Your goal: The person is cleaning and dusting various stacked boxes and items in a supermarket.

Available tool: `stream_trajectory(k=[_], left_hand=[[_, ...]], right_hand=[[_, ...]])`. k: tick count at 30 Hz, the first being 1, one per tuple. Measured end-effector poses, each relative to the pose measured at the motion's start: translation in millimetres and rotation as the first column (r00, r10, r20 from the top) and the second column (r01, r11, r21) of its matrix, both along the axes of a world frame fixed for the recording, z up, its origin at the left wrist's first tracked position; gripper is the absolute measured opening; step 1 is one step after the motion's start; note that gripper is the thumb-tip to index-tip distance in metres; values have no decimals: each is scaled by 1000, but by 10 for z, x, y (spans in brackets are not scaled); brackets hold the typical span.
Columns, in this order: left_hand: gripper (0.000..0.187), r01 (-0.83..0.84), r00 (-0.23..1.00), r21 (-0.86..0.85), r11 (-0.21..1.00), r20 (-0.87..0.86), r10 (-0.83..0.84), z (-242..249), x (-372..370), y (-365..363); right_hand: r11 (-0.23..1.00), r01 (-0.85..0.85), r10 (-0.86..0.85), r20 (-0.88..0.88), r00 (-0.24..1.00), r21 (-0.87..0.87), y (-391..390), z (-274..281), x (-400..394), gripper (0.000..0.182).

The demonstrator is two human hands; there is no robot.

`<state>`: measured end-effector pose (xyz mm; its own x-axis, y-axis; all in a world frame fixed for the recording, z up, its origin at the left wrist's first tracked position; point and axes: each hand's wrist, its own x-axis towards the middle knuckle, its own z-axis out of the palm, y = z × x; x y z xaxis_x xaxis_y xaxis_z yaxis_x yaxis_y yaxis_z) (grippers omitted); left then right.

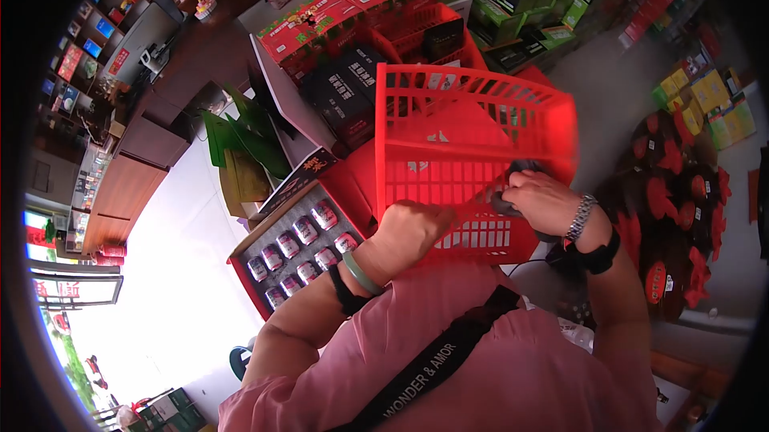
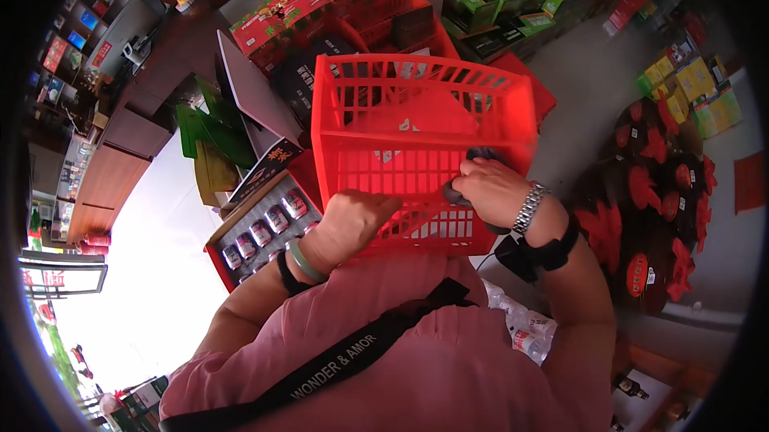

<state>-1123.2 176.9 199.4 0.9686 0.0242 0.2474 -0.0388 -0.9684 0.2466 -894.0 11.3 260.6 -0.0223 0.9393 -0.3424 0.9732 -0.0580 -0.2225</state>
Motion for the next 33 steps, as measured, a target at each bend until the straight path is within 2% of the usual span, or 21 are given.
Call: stream_trajectory(k=[2, 4, 5, 6, 8, 10, 11, 12, 14, 17, 20, 23, 25, 28, 29, 32, 33], left_hand=[[24, 35, 999, 5, 999, 31, -35, 24, 39, -2], [25, 71, 997, 14, 997, 23, -71, -11, 98, 4], [25, 60, 998, 33, 998, -7, -59, 7, 111, -4], [24, 52, 998, 53, 997, -38, -50, 35, 117, -22], [24, 51, 997, 73, 996, -69, -46, 50, 134, -45], [23, 53, 997, 73, 996, -65, -48, 14, 151, -52], [22, 66, 997, 61, 996, -45, -63, -2, 158, -61], [22, 78, 997, 49, 996, -26, -77, -19, 164, -75], [20, 84, 996, 48, 995, -28, -83, -54, 147, -66], [18, 65, 997, 68, 996, -57, -61, -81, 71, -25], [17, 63, 997, 79, 995, -52, -59, -67, 46, -44], [18, 85, 993, 97, 992, -90, -76, -72, 81, -83], [18, 103, 992, 94, 990, -79, -95, -39, 107, -101], [17, 116, 993, 138, 984, -46, -111, -61, 134, -129], [16, 128, 991, 122, 984, -64, -121, -44, 143, -138], [12, 170, 983, 91, 981, -80, -162, 10, 164, -170], [10, 185, 982, 96, 978, -60, -180, -8, 192, -170]], right_hand=[[997, 43, -29, -220, 975, 58, 113, 449, -58, 12], [910, 90, 118, -460, 880, 406, 205, 728, -67, 16], [856, 158, 122, -489, 863, 492, 266, 872, -92, 21], [776, 165, 119, -397, 910, 609, 339, 933, -113, 20], [666, 212, 125, -388, 913, 715, 574, 1069, -252, 23], [531, 110, 144, -217, 965, 840, 888, 919, -331, 21], [513, 67, 110, -142, 984, 856, 1032, 823, -387, 18], [543, 50, 105, -127, 986, 838, 1177, 644, -370, 24], [568, 210, 109, -325, 939, 796, 1382, 238, -376, 22], [762, 272, 93, -514, 853, 588, 1347, 71, -319, 31], [811, 316, 23, -567, 824, 492, 1287, -58, -201, 37], [823, 187, 116, -481, 869, 537, 1375, -47, -42, 31], [802, 183, 128, -464, 876, 568, 1412, 123, -129, 26], [752, 36, 227, -310, 923, 659, 1452, 281, -195, 25], [778, -69, 253, -210, 944, 624, 1448, 268, -135, 34], [818, -233, 228, 75, 971, 527, 1485, 87, 146, 27], [843, -252, 220, 123, 968, 475, 1451, 129, 191, 32]])
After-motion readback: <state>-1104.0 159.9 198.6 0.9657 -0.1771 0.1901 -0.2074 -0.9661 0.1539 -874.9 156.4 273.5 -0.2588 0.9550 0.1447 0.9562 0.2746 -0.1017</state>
